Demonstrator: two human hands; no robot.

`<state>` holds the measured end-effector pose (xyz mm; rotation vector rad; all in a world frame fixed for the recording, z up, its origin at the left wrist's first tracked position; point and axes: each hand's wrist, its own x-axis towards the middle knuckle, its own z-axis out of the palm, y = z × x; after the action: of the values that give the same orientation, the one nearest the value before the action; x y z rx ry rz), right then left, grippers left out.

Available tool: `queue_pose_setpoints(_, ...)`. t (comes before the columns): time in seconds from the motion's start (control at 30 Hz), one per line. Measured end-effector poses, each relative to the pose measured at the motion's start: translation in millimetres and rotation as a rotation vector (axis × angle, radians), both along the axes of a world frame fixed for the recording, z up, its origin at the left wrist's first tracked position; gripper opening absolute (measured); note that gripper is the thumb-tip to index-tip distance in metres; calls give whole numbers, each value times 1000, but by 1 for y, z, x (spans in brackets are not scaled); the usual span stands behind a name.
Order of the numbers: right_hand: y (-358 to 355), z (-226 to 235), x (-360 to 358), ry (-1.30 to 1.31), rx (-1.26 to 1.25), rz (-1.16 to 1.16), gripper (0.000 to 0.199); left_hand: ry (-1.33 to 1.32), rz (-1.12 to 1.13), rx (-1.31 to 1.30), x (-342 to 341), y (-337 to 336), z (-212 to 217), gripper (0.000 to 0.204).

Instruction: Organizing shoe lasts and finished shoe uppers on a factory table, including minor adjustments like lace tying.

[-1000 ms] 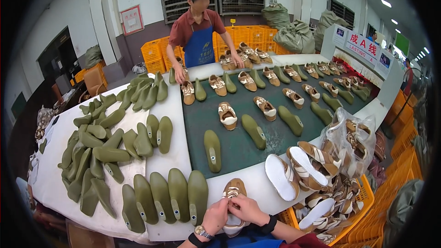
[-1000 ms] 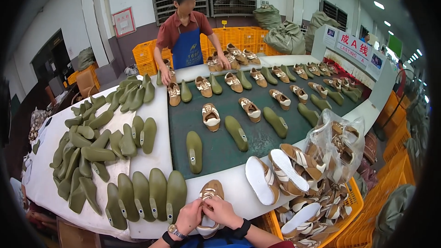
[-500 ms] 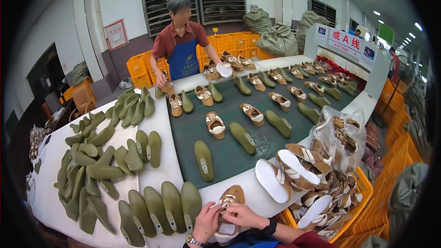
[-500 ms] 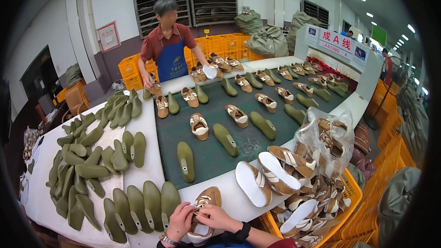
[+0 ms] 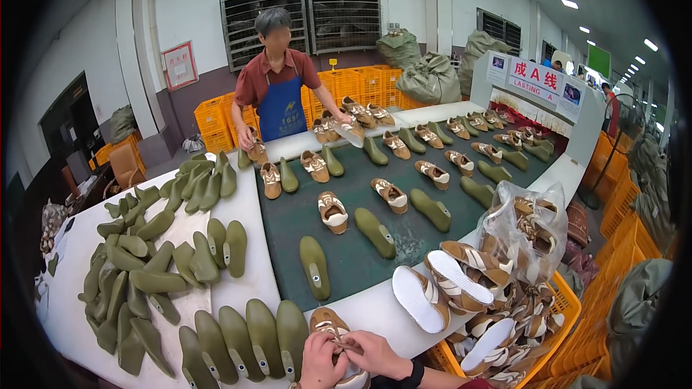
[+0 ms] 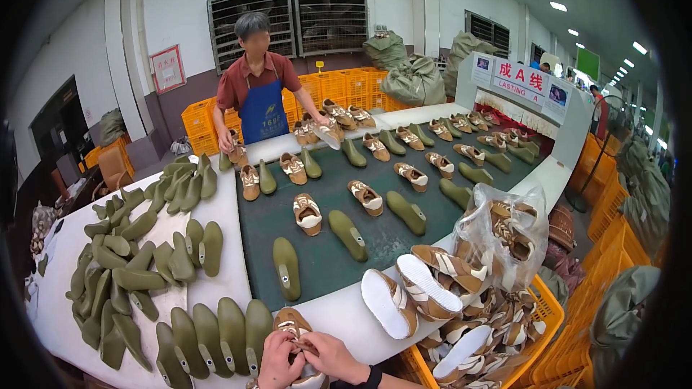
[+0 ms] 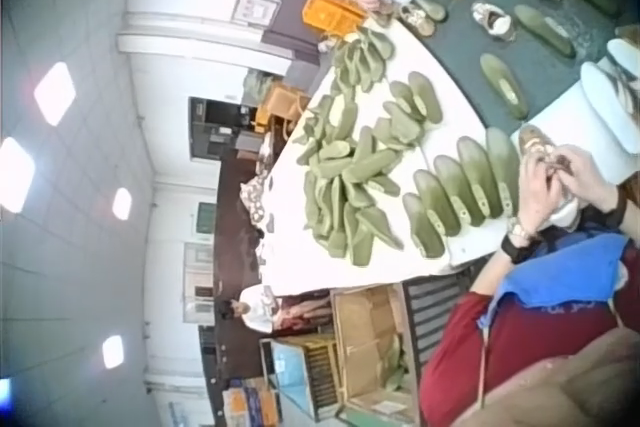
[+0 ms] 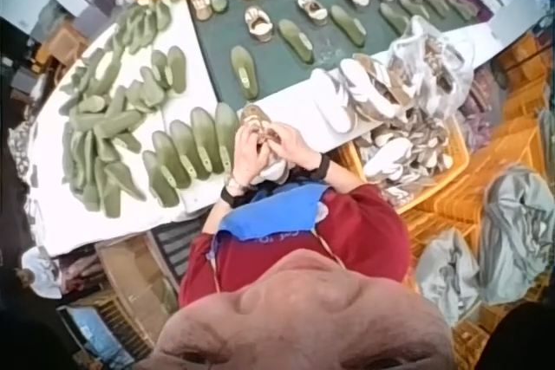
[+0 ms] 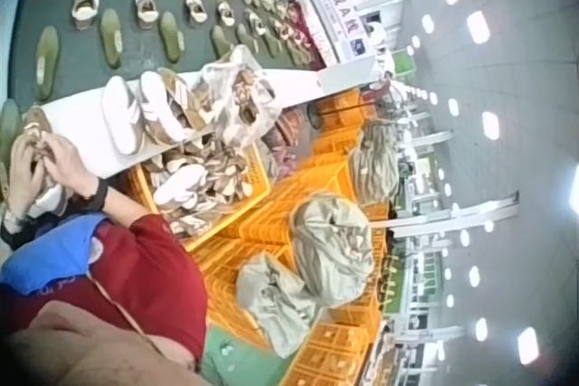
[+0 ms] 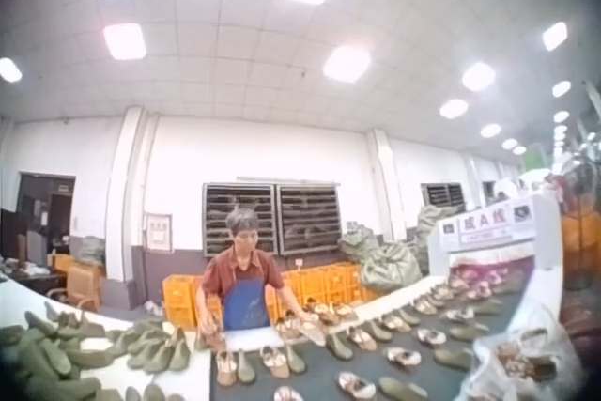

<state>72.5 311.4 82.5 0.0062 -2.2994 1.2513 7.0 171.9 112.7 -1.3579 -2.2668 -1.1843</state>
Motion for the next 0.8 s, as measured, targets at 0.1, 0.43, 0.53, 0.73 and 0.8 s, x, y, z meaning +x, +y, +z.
queue_pose_setpoints(0.1,0,8,1,-55,-106,-17,26,-68,12,-25,-2,-3,-13,11)
queue_pose_setpoints(0.43,5,-5,-4,-156,-386,29,18,-209,-82,32,8,-21,-7,12)
queue_pose_setpoints(0.53,-8,6,-3,59,-41,48,20,-123,-2,-32,3,-20,-5,14)
queue_pose_setpoints(0.73,-10,15,-3,144,178,64,26,4,111,-62,3,-15,1,14)
queue_pose_setpoints(0.8,-10,15,-4,153,169,75,27,19,101,-59,2,-15,-1,13)
